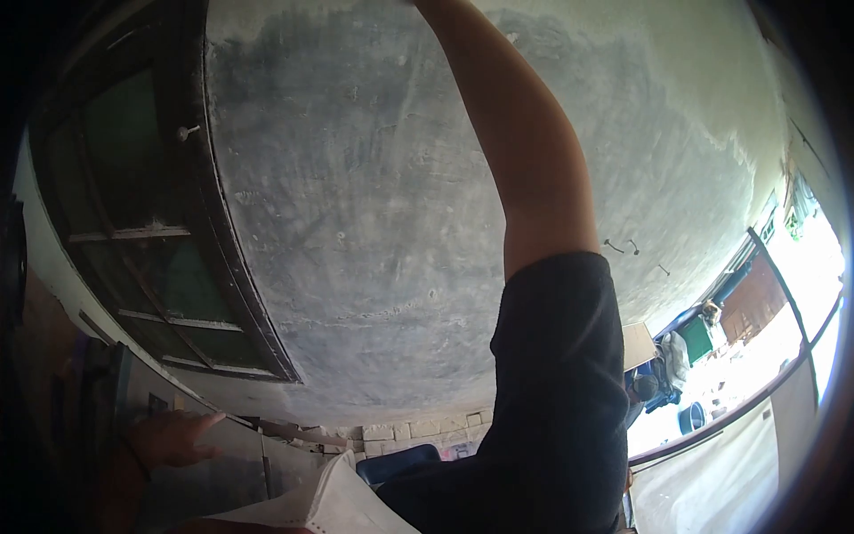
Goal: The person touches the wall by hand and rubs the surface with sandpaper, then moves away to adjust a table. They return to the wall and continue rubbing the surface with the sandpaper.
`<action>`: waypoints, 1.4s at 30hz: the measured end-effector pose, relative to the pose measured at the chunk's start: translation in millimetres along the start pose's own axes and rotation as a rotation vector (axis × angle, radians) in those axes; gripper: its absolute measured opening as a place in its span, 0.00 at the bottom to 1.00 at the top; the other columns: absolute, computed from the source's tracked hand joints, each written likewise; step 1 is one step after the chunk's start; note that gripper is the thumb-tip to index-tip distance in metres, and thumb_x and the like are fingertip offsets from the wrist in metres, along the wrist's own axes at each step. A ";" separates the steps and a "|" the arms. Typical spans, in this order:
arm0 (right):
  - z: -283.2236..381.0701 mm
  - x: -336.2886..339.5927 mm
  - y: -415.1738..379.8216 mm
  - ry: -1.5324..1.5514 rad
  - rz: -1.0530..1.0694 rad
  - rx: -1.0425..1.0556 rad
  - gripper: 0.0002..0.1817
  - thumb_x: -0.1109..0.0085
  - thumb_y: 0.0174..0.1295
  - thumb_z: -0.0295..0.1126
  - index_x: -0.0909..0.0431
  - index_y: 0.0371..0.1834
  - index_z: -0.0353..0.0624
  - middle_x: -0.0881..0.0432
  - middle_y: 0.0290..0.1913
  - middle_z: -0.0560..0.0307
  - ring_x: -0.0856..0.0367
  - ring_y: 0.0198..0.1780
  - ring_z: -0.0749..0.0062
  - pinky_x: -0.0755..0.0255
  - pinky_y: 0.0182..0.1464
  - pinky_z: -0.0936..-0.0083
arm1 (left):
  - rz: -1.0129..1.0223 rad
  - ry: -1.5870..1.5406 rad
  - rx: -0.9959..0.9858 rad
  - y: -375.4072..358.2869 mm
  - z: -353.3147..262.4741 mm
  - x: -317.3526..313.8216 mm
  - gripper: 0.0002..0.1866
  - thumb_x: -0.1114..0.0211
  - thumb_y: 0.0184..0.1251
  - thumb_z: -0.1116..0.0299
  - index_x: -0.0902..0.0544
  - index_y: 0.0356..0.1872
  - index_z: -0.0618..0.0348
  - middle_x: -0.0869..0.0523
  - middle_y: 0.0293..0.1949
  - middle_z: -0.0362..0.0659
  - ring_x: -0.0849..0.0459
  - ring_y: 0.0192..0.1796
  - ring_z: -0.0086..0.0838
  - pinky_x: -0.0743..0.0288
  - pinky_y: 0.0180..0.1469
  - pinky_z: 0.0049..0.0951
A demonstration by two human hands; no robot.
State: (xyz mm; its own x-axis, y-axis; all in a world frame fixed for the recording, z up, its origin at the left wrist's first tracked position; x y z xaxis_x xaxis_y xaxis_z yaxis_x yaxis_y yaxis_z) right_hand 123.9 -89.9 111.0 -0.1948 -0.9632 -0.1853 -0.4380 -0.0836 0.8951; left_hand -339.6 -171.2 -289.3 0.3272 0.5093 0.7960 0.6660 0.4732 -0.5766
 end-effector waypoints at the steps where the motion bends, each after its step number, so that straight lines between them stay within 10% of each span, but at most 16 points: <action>1: 1.7 3.0 -7.7 0.006 0.026 -0.011 0.36 0.62 0.78 0.57 0.36 0.77 0.39 0.43 0.80 0.34 0.52 0.82 0.40 0.64 0.82 0.39 | 0.008 -0.006 -0.002 -0.5 0.3 -2.6 0.41 0.41 0.73 0.40 0.36 0.78 0.55 0.21 0.66 0.62 0.23 0.69 0.55 0.32 0.72 0.49; 42: 2.1 34.7 -76.9 0.067 0.109 0.109 0.32 0.52 0.75 0.50 0.34 0.75 0.40 0.36 0.75 0.35 0.42 0.78 0.39 0.51 0.79 0.39 | 0.051 0.013 -0.008 0.8 -0.3 -4.4 0.39 0.43 0.74 0.40 0.34 0.77 0.52 0.21 0.66 0.60 0.23 0.69 0.55 0.31 0.71 0.50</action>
State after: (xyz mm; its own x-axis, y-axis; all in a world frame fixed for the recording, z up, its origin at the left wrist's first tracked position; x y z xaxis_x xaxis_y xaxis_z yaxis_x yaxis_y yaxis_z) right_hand 149.0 -116.4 34.9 -0.1886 -0.9803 -0.0588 -0.5109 0.0468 0.8583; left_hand -340.3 -173.3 -293.2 0.3695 0.5237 0.7676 0.6533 0.4411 -0.6153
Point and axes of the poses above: each hand's wrist, its own y-axis towards the middle knuckle, its own x-axis out of the back of the hand, z = x × y, the point moved 2 cm from there along y, towards the middle knuckle
